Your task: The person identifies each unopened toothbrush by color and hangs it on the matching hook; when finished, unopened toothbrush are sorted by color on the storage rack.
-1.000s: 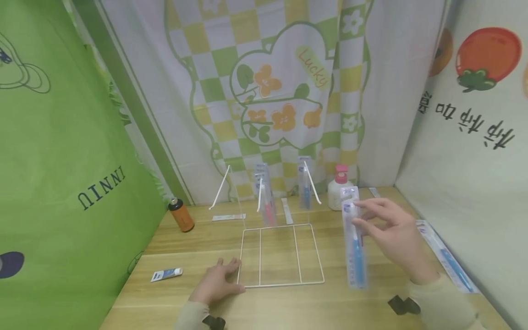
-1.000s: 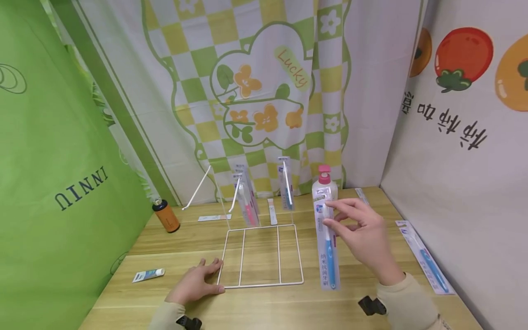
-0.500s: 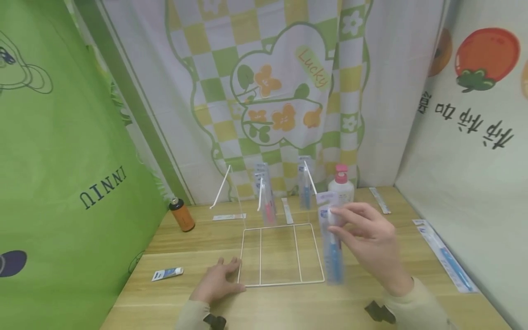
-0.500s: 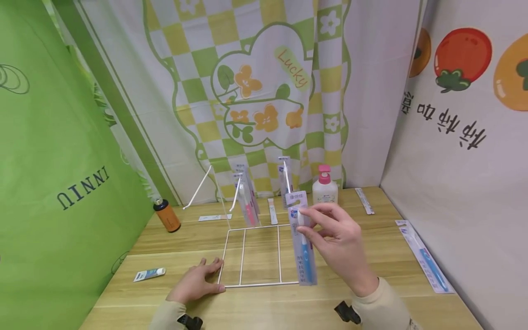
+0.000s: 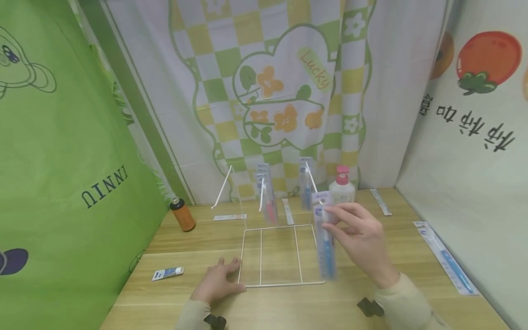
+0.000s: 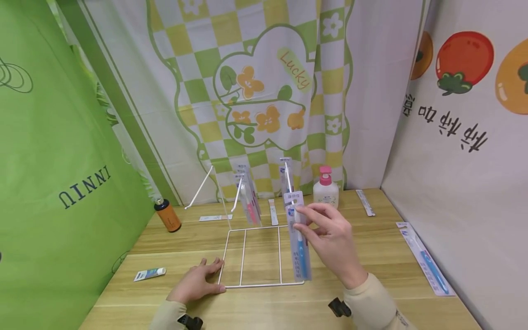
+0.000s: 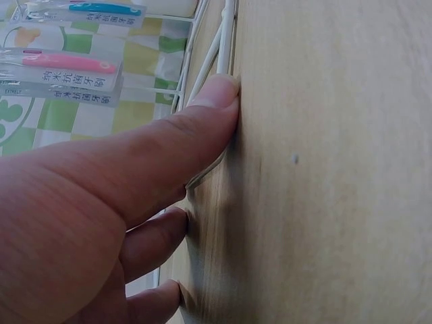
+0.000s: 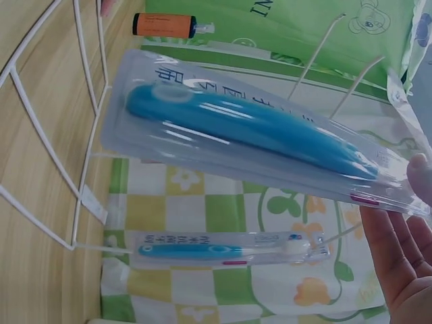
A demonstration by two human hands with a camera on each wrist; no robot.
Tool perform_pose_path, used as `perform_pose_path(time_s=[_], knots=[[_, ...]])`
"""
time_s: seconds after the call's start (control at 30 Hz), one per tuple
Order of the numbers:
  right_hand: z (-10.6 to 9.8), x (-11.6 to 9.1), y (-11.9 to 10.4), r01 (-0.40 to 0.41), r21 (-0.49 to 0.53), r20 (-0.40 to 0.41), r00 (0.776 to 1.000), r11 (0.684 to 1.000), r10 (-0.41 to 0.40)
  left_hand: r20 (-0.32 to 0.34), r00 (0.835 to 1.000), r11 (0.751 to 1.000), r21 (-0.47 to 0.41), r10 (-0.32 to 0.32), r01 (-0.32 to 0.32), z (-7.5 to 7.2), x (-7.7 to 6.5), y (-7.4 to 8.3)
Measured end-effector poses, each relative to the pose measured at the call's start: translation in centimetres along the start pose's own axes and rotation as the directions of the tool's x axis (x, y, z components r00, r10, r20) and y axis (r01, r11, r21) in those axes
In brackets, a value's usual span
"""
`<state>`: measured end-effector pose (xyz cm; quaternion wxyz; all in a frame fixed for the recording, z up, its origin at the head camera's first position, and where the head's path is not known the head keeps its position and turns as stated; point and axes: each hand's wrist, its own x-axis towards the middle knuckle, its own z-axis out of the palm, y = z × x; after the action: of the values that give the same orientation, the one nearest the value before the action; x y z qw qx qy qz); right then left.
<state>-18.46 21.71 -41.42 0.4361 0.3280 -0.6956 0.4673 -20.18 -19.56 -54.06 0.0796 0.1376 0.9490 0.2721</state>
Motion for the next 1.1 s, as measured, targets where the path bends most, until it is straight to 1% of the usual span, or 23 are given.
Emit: perform_pose_path(time_s=[0.03,0.13,0.23,0.27,0.4,0.47,0.6,0.7,0.77,0.93,1.03,1.1], knots=[[0.1,0.0,0.1,-0.001,-0.01,0.004,1.0,1.0,0.001,0.0,1.0,1.0,-0.001,0.0,0.0,0.0,0.0,0.0],[0.6,0.1,0.5,-0.05,-0.044,0.029,0.998,0.998,0.052,0.001,1.0,1.0,-0.004,0.0,0.0,0.0,-0.1,0.0],[1.1,0.2,1.1,-0.075,-0.07,0.035,0.996,0.995,0.078,0.0,1.0,1.0,-0.003,-0.002,0.002,0.1,-0.1,0.0],[1.3,0.3,1.3,-0.077,-0.08,0.035,0.996,0.994,0.08,0.001,1.0,1.0,-0.002,-0.003,0.003,0.1,0.0,0.0],[2.1,0.9,2.5,-0.042,-0.112,0.004,0.999,0.993,0.042,-0.002,1.0,1.0,0.002,-0.005,0.005,0.1,0.0,-0.1],[2.6,1.2,3.3,-0.04,-0.134,-0.008,0.999,0.99,0.039,-0.004,1.0,1.0,0.004,-0.002,0.002,0.1,0.0,0.0],[3.4,1.8,5.1,-0.044,-0.209,-0.021,0.999,0.977,0.041,-0.007,1.0,1.0,0.002,0.0,0.0,0.1,0.0,-0.1],[4.0,2.4,6.3,-0.044,-0.268,-0.014,0.999,0.963,0.042,-0.012,1.0,1.0,-0.005,0.0,0.0,0.1,0.0,-0.1],[4.4,2.8,7.0,-0.06,-0.287,-0.011,0.998,0.956,0.059,-0.007,1.0,1.0,-0.005,-0.004,0.004,0.1,0.0,-0.1],[5.2,3.6,8.5,-0.113,-0.278,-0.019,0.993,0.954,0.113,-0.007,1.0,1.0,-0.006,-0.001,0.0,0.1,0.0,-0.1],[5.6,3.9,9.2,-0.13,-0.277,-0.032,0.991,0.952,0.126,-0.012,1.0,1.0,-0.003,0.007,-0.007,0.0,0.0,0.0],[5.9,4.2,9.6,-0.136,-0.27,-0.037,0.991,0.953,0.131,-0.012,1.0,1.0,-0.005,0.002,-0.002,0.0,-0.1,0.1]])
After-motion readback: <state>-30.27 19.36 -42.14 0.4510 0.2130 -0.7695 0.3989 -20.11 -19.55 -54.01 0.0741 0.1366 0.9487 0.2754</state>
